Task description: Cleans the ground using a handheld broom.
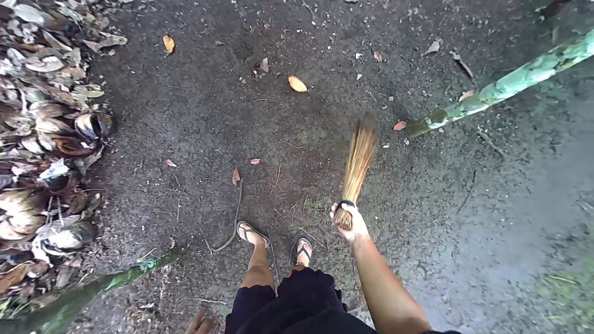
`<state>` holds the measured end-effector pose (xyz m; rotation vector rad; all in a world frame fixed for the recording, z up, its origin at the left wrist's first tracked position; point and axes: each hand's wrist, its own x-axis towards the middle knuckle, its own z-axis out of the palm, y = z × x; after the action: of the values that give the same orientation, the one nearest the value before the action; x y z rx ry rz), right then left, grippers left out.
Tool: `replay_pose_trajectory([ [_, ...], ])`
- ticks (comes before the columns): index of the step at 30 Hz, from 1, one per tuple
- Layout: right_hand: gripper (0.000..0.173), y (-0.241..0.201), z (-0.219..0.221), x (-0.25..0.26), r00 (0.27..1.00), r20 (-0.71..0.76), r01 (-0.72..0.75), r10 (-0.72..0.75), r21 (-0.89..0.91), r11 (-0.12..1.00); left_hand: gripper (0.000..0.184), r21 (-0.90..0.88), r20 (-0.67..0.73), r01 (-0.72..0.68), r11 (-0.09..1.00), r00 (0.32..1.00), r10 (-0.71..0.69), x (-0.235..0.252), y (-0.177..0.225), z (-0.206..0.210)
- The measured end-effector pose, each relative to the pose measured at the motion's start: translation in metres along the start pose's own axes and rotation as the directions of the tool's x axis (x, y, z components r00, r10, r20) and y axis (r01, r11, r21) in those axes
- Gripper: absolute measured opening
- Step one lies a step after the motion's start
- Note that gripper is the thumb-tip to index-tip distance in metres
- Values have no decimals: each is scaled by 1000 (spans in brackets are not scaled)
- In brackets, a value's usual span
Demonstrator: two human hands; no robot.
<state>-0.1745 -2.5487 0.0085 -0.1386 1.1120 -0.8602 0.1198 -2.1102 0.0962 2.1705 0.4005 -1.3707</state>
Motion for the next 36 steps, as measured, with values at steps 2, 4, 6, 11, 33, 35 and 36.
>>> replay_pose_trajectory([
  [2, 26, 35, 37, -4, 995, -100, 0, -5, -45, 999, 51, -29, 2, 8, 1000, 1000, -8, 13, 6, -17],
  [4, 14, 64, 92, -2, 968, -237, -84, 83, 5, 996, 50, -38, 5, 9, 999, 1000, -9, 20, 17, -38],
  [6, 11, 84, 142, 3, 934, -271, -205, 230, 118, 972, 49, -63, -12, 12, 998, 1000, -13, 25, 28, -61],
  [11, 16, 152, 186, -18, 897, -28, -438, 440, -178, 881, 45, -202, -118, 33, 979, 991, -57, 41, 38, -117],
  [33, 25, 76, 232, 63, 867, -192, -413, 459, -792, 450, 47, -317, -156, 125, 940, 971, -182, 35, 113, -71],
  [35, 55, 66, 236, 66, 925, -147, -275, 350, -896, 350, 47, -315, -134, 141, 938, 972, -191, 32, 132, -48],
  [36, 65, 63, 241, 63, 939, -109, -230, 326, -905, 359, 48, -322, -126, 143, 936, 973, -192, 33, 141, -36],
])
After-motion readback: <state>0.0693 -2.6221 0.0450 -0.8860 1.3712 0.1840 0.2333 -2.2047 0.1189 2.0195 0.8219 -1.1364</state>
